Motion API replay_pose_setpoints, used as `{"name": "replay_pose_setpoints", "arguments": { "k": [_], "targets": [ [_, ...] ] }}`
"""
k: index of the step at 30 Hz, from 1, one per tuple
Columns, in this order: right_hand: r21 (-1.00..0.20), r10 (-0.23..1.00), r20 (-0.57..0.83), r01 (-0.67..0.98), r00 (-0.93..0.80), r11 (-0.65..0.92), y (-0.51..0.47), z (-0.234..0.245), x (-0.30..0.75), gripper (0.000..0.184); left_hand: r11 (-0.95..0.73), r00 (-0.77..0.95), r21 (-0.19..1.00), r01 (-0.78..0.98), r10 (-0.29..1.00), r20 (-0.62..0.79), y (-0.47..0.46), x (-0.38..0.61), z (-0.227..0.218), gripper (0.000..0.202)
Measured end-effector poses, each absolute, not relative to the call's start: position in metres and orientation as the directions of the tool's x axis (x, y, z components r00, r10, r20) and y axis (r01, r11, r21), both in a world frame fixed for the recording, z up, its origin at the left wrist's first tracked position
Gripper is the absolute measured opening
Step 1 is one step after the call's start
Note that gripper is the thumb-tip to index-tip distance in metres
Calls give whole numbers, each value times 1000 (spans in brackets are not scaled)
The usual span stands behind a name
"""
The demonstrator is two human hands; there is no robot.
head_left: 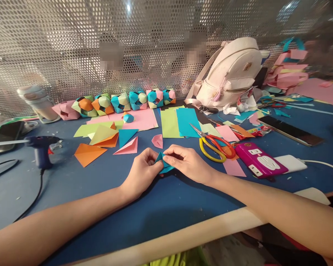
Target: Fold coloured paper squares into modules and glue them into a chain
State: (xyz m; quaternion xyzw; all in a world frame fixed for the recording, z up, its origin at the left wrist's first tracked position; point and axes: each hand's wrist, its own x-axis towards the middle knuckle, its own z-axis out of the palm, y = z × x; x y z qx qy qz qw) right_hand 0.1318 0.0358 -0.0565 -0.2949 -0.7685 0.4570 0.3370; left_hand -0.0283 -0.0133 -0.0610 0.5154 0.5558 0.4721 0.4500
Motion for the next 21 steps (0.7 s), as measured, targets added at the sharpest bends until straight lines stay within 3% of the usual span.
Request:
{"name": "replay_pose_setpoints", "arguments": {
  "k": [8,13,21],
  "targets": [
    [-868,753,296,163,-588,469,36,-58,131,16,38,-59,991,130,998,-30,-13,-27,-58,17],
    [-867,738,291,159,-609,473,35,-55,134,32,55,-70,994,93,996,-49,-14,-25,-54,18],
    [-830,703,350,144,-619,539,37,-58,133,21,79,-66,991,112,995,-72,-14,-25,-53,18]
  ]
}}
